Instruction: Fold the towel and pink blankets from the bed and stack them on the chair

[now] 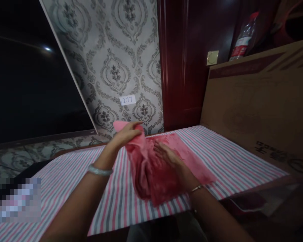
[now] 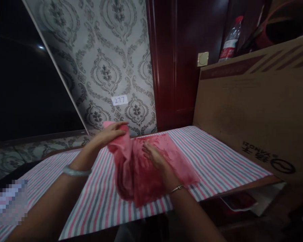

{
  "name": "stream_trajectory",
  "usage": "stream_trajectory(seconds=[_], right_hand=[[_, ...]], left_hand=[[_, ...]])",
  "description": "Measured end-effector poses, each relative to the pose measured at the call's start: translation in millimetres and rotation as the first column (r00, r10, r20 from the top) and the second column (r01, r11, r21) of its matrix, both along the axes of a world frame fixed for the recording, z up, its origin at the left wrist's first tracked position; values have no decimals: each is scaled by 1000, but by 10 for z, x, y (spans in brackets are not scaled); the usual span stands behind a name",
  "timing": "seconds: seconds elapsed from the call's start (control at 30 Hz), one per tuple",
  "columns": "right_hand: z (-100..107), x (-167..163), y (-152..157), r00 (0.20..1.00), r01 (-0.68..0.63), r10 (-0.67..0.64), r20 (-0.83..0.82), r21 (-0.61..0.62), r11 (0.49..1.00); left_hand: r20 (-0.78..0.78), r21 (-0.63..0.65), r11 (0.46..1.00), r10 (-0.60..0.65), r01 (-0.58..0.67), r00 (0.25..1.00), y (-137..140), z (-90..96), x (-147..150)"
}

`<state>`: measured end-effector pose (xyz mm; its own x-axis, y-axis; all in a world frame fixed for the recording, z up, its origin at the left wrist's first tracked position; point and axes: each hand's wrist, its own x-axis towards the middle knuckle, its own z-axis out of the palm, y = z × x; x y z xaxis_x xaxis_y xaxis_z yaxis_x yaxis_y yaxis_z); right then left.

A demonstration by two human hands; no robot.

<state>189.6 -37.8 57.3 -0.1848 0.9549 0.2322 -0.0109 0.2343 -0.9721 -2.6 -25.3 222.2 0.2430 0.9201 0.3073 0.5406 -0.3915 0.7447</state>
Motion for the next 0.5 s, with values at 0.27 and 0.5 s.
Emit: stream_trajectory(seconds=[0.27, 0.5], right_hand=[[-294, 1208, -404, 911, -36, -98, -402, -314, 949], [-380, 1197, -385, 902, -46, -78, -424, -274, 961]], left_hand=[[-343, -224, 714, -694, 663, 633, -119, -1071, 1708], [-242, -110, 820, -571, 562, 785, 34, -1331, 1336]])
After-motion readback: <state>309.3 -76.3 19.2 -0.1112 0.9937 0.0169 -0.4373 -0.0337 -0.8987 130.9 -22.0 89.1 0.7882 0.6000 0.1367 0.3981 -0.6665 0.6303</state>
